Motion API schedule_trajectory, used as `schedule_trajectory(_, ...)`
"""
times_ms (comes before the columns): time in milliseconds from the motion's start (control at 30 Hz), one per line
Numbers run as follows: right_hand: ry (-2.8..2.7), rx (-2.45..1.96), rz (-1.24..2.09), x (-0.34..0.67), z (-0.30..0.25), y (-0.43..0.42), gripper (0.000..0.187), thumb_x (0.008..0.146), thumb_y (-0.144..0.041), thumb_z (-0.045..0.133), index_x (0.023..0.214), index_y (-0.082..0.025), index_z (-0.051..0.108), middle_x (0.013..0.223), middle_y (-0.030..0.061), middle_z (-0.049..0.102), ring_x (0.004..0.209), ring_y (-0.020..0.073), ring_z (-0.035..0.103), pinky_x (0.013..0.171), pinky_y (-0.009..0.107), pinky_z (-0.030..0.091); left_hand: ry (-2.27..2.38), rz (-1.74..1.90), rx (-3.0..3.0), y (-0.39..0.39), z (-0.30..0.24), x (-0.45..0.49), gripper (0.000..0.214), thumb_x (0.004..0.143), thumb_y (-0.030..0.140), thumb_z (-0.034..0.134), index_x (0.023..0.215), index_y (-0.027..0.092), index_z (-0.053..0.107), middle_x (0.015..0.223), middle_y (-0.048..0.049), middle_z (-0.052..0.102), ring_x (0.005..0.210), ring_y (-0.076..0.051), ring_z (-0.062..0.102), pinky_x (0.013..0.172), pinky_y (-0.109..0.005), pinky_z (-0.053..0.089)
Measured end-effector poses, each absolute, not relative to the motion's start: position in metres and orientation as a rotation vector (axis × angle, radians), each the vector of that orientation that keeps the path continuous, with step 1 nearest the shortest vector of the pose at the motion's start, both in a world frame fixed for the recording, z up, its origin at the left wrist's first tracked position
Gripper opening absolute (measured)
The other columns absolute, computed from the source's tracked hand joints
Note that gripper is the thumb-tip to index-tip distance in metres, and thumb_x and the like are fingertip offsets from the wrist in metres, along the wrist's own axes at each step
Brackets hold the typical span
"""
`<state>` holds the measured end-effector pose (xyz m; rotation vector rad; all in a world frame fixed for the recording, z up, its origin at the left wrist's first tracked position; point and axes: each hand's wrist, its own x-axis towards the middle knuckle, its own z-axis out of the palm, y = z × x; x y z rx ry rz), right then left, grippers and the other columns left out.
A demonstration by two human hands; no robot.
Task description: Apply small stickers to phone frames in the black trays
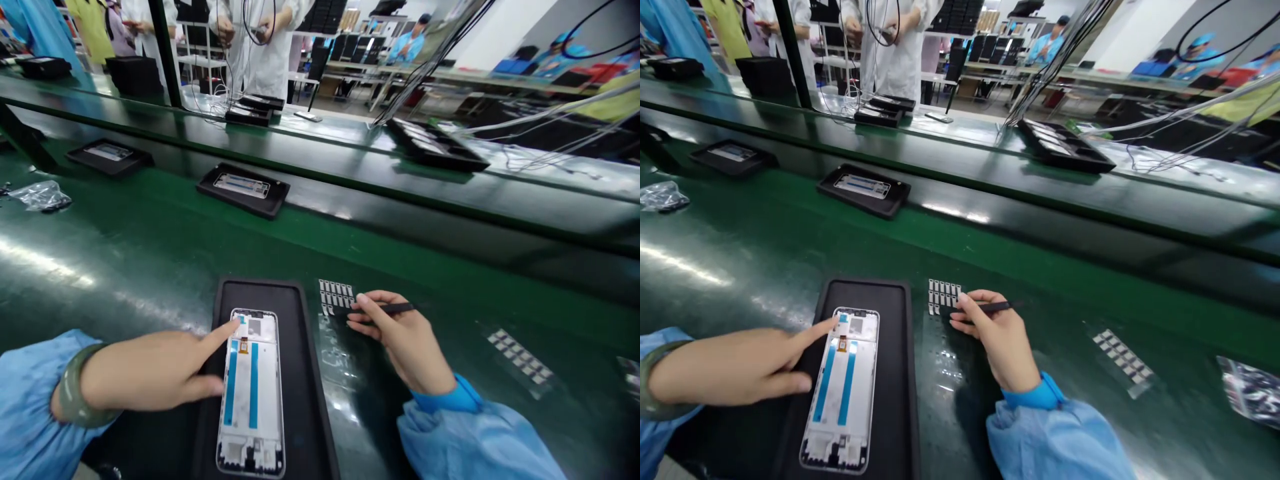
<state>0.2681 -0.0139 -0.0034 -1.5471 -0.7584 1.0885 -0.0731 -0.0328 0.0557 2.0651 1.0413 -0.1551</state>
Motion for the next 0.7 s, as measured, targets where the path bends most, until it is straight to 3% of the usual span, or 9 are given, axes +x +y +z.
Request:
schedule_trajectory(100,-0.712,-1.537,1.094,0.264,-0.01,-0.008,0.054,0.052,-0.038,0.087,0.091,-0.016,0.057,0.068,0.0028,0.066,0.055,0.0161,0.065,0.05,0.024,0.058,0.95,0.114,2.371,-0.007,0.056,-0.041,0.054,0.093,0.042,0.043,0.143,0.023,0.03,0.116,-0.0093,0.057,0.1,-0.022,0.057,0.085,-0.032,0.044)
schedule_trajectory(167,-0.704,-1.535,1.104,0.264,-0.013,-0.006,0.054,0.054,-0.036,0.086,0.096,-0.016,0.058,0.068,0.003,0.067,0.053,0.0155,0.065,0.048,0.022,0.058,0.736,0.213,2.607,0.01,0.048,-0.012,0.044,0.093,0.038,0.047,0.132,0.019,0.047,0.129,-0.0114,0.05,0.121,-0.025,0.044,0.102,-0.039,0.034)
schedule_trajectory(233,-0.715,-1.532,1.111,0.263,-0.014,-0.005,0.057,0.057,-0.034,0.085,0.104,-0.016,0.059,0.069,0.003,0.067,0.053,0.0148,0.065,0.047,0.021,0.057,0.584,0.219,2.737,0.023,0.036,0.016,0.045,0.09,0.044,0.052,0.128,0.02,0.051,0.14,-0.0116,0.041,0.133,-0.031,0.029,0.109,-0.05,0.022)
schedule_trajectory(367,-0.738,-1.531,1.09,0.259,-0.017,-0.006,0.068,0.06,-0.031,0.083,0.12,-0.017,0.055,0.069,0.0016,0.068,0.051,0.0137,0.064,0.047,0.02,0.057,0.466,0.226,2.82,0.035,0.015,0.056,0.048,0.087,0.054,0.051,0.125,0.025,0.055,0.142,-0.011,0.039,0.136,-0.036,0.022,0.106,-0.063,0.013)
schedule_trajectory(567,-0.67,-1.479,1.136,0.259,-0.011,-0.006,0.063,0.059,-0.028,0.083,0.117,-0.016,0.06,0.068,0.0014,0.068,0.048,0.0105,0.061,0.045,0.017,0.055,0.494,0.167,2.777,0.038,0.008,0.066,0.045,0.087,0.056,0.049,0.119,0.027,0.06,0.137,-0.0084,0.046,0.134,-0.033,0.029,0.106,-0.064,0.01)
schedule_trajectory(700,-0.611,-1.366,1.149,0.255,0.005,-0.01,0.064,0.057,-0.029,0.084,0.116,-0.017,0.061,0.068,0.0004,0.067,0.046,0.0081,0.057,0.042,0.015,0.052,0.505,0.279,2.663,0.038,0.009,0.058,0.043,0.085,0.05,0.057,0.119,0.023,0.059,0.136,-0.0111,0.045,0.134,-0.033,0.027,0.108,-0.061,0.013)
